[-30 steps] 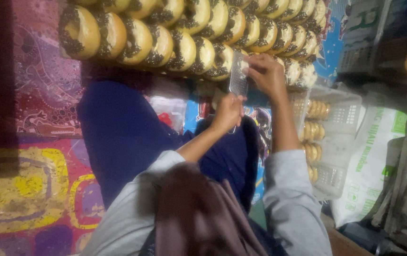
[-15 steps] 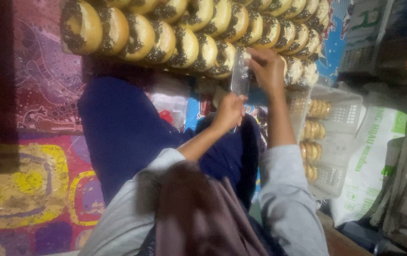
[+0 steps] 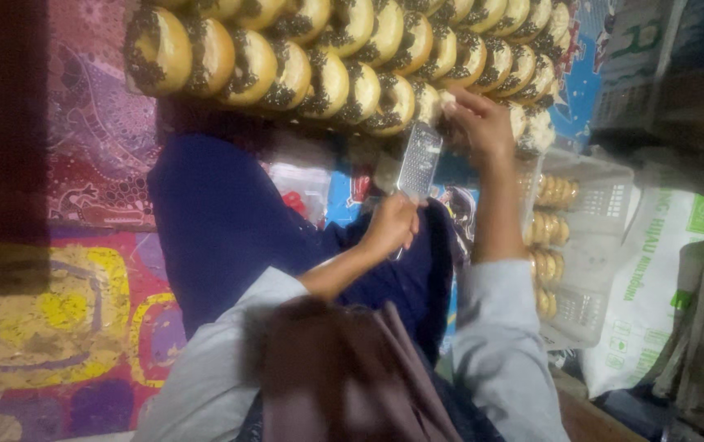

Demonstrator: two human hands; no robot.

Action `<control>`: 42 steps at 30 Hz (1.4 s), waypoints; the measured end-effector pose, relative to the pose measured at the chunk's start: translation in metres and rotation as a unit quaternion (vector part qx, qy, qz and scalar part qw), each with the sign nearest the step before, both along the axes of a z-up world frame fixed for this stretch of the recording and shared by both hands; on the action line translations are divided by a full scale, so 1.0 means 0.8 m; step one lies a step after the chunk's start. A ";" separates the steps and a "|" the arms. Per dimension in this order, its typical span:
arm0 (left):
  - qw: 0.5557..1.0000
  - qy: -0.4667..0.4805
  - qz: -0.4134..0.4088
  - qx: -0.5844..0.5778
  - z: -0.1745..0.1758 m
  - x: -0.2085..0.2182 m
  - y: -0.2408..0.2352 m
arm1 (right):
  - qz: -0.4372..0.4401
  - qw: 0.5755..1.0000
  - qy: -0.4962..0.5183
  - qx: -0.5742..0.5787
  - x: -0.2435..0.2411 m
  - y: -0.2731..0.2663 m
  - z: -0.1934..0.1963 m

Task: The person sits on the floor and uses a handheld grater to grate a block of white cheese over rows of round pastries arranged on a wooden board. The person moves the grater and cheese across the pastries to distribute the grated cheese.

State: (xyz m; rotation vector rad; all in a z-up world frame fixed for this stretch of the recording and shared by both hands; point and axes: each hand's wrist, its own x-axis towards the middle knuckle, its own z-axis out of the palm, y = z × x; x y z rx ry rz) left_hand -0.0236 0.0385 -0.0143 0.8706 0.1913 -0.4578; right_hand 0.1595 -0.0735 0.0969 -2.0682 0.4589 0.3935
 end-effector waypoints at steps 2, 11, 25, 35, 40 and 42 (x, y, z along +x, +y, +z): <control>1.000 0.005 0.011 -0.024 0.004 0.003 0.001 | 0.025 0.999 -0.027 -0.018 -0.023 -0.002 0.004; 0.998 -0.017 0.050 -0.026 -0.007 0.046 -0.022 | 0.143 0.936 -0.271 -0.175 -0.090 0.016 -0.004; 0.998 -0.032 0.050 -0.024 -0.024 0.056 -0.028 | 0.203 0.906 -0.298 -0.221 -0.037 0.018 -0.026; 1.000 0.001 0.013 -0.007 -0.007 0.027 -0.004 | 0.165 0.943 -0.219 -0.189 -0.004 0.007 -0.034; 1.000 -0.015 0.017 -0.011 0.006 0.016 0.011 | 0.035 0.997 -0.070 0.003 -0.017 -0.006 -0.018; 1.000 -0.007 0.017 -0.017 0.008 0.018 0.011 | -0.002 0.997 -0.073 0.037 -0.042 -0.007 -0.009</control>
